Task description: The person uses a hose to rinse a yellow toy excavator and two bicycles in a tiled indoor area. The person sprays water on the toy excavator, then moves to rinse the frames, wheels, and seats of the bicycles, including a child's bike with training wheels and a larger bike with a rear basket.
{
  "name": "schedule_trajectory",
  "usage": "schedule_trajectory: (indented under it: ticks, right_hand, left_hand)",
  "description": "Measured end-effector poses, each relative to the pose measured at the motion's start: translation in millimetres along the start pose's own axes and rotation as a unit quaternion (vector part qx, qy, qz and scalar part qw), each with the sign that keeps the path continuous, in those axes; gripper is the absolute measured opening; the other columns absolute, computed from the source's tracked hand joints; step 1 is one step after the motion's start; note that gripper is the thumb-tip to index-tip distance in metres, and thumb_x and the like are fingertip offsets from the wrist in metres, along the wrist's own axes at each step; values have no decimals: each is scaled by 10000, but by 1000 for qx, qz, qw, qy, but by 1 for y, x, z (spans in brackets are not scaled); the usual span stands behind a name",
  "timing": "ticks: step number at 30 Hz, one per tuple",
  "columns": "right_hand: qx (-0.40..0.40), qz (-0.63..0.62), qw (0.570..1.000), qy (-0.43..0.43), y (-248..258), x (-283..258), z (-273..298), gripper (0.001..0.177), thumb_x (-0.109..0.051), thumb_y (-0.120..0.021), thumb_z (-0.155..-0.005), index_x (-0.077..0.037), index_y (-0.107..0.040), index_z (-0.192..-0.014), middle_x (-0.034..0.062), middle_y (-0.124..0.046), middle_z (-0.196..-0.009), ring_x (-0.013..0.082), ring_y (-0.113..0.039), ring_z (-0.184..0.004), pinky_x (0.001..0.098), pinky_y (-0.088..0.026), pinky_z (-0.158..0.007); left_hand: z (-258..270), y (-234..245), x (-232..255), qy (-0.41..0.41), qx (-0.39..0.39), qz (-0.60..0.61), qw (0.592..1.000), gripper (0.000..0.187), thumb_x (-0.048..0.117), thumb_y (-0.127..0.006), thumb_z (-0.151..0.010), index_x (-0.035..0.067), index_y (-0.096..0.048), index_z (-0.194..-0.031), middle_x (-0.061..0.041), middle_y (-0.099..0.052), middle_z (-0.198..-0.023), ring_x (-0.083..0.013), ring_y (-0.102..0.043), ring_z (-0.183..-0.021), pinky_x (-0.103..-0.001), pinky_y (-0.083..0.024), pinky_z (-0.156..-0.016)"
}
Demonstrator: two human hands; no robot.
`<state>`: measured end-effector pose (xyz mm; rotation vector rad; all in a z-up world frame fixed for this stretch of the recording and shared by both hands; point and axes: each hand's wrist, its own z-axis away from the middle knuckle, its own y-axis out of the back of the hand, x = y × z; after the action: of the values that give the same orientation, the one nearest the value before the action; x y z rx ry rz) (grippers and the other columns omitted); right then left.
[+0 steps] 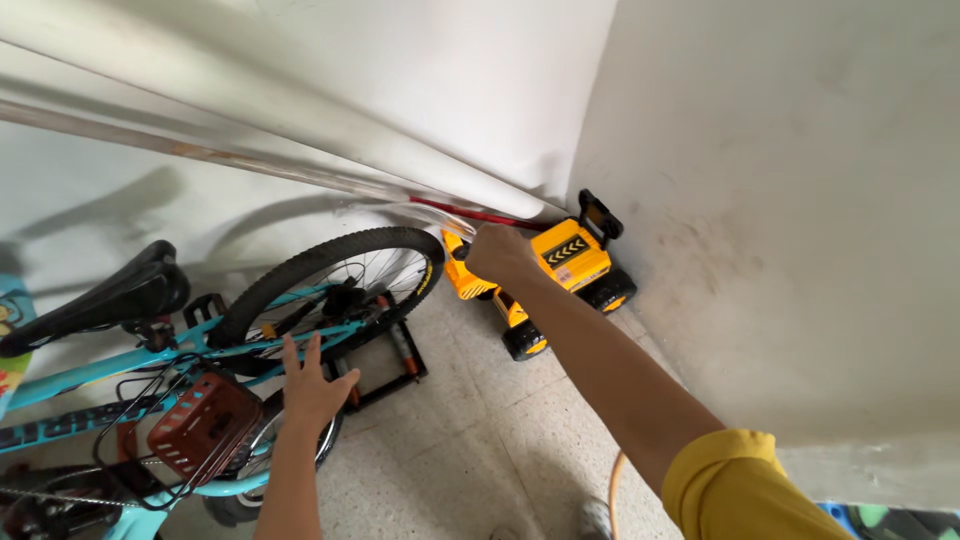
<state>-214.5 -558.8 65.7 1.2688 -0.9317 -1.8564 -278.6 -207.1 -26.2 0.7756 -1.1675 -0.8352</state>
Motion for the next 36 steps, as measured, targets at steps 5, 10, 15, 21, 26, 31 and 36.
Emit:
schedule_trajectory:
  ticks: [5, 10, 15, 21, 26, 31, 36]
  right_hand:
    - [-23, 15, 999, -33, 20, 42, 27, 337, -218, -626, -848, -24, -733, -1103, 203, -711, -1187, 376, -682, -1128, 511, -548, -952]
    - [-58, 42, 997, 14, 4, 82, 56, 362, -212, -702, -776, -5, -738, -1071, 220, -720, -1155, 373, -694, -1112, 481, -566, -940]
    - [-49, 172, 948, 264, -39, 116, 100, 269, -168, -541, -865, -19, -757, -922, 210, -725, -1034, 404, -709, -971, 520, -566, -866]
    - [-53, 17, 959, 277, -36, 141, 193, 360, -278, -471, -965, -20, -716, -911, 239, -714, -969, 441, -679, -936, 552, -532, -860]
    - [-81, -21, 947, 311, -16, 143, 264, 397, -347, -454, -1003, -47, -696, -908, 231, -722, -930, 450, -677, -928, 580, -526, -847]
    - [-118, -19, 931, 344, -14, 130, 309, 369, -320, -474, -1001, -45, -700, -907, 232, -711, -930, 466, -663, -927, 596, -510, -845]
    - [-108, -24, 915, 388, -26, 119, 329, 373, -320, -479, -998, -34, -693, -894, 228, -713, -918, 459, -671, -925, 581, -521, -850]
  left_hand:
    - [27, -21, 20, 27, -34, 32, 999, 1003, 436, -779, -791, 292, -246, -1628, -56, 87, -1735, -377, -176, -1562, -529, -333, -1190]
    - [47, -67, 15, 25, -9, 59, 998, 943, 434, -759, -797, 261, -293, -1598, -104, 41, -1724, -384, -132, -1570, -498, -326, -1189]
    - [61, -143, -4, -43, 91, 81, 992, 782, 441, -694, -895, 112, -429, -1553, -254, -198, -1675, -415, -225, -1535, -472, -267, -1223]
    - [99, -189, -2, 48, 148, 221, 963, 578, 420, -634, -955, 6, -623, -1358, -243, -659, -1369, -373, -599, -1312, -450, -454, -1107]
    - [138, -173, -6, 135, 191, 244, 941, 371, 298, -618, -952, 31, -725, -1187, -191, -704, -1213, -393, -633, -1139, -485, -487, -945]
    - [160, -149, -31, -10, 137, -395, 909, 161, 137, -607, -943, 136, -766, -922, -100, -766, -1012, -270, -744, -1013, -386, -608, -857]
    - [180, -139, -63, 31, 186, -361, 913, 218, 134, -567, -987, 112, -749, -869, -122, -762, -963, -293, -751, -949, -428, -615, -799]
